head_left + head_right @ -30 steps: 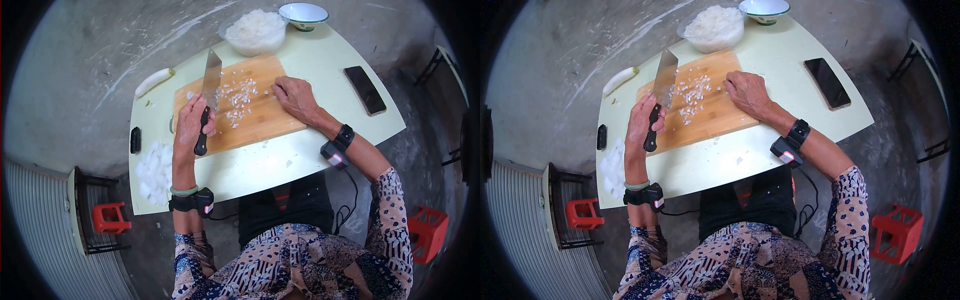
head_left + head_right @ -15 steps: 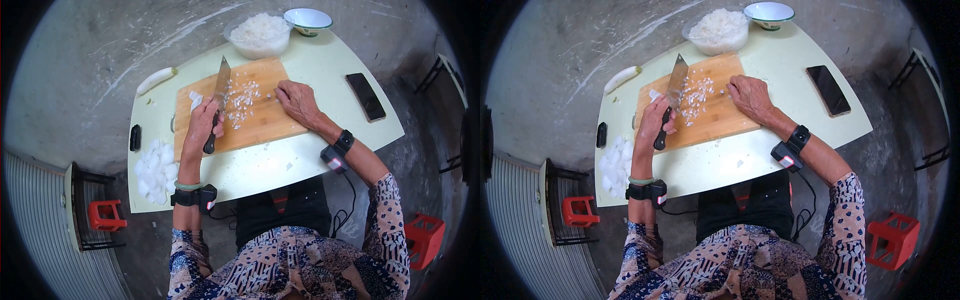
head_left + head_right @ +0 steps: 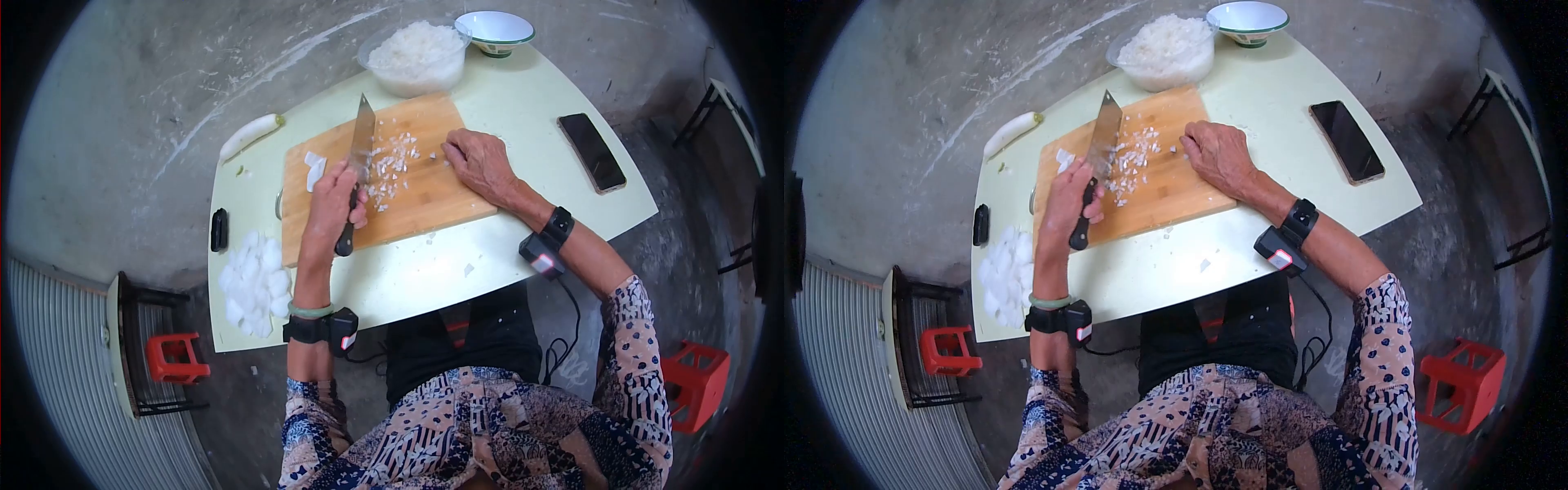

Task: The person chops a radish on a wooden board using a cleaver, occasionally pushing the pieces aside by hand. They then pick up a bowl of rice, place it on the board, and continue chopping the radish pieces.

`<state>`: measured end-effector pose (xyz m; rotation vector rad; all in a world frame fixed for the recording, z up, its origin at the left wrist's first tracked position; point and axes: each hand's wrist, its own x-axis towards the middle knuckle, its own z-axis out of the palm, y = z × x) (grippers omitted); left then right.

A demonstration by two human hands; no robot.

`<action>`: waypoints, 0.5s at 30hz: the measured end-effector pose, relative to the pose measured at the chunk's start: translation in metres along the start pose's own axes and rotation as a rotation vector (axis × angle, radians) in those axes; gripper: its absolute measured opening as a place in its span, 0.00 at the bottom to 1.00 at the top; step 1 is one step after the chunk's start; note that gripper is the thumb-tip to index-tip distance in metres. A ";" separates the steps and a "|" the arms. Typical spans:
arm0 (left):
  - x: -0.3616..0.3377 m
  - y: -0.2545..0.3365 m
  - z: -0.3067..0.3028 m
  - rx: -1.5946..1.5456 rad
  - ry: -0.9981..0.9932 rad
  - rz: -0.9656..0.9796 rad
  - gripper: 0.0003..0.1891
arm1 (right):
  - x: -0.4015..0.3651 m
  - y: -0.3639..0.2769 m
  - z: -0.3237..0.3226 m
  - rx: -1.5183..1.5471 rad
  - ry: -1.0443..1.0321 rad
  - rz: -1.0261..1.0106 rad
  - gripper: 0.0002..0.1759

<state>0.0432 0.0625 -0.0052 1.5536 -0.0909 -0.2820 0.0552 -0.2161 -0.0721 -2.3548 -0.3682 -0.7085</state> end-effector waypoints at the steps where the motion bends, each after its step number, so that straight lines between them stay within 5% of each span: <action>1: 0.002 -0.003 0.000 0.022 -0.006 -0.016 0.26 | 0.002 0.000 0.000 -0.013 -0.010 0.006 0.11; 15: -0.005 0.006 0.003 0.073 -0.051 0.004 0.28 | 0.001 0.000 0.000 -0.004 -0.029 0.033 0.11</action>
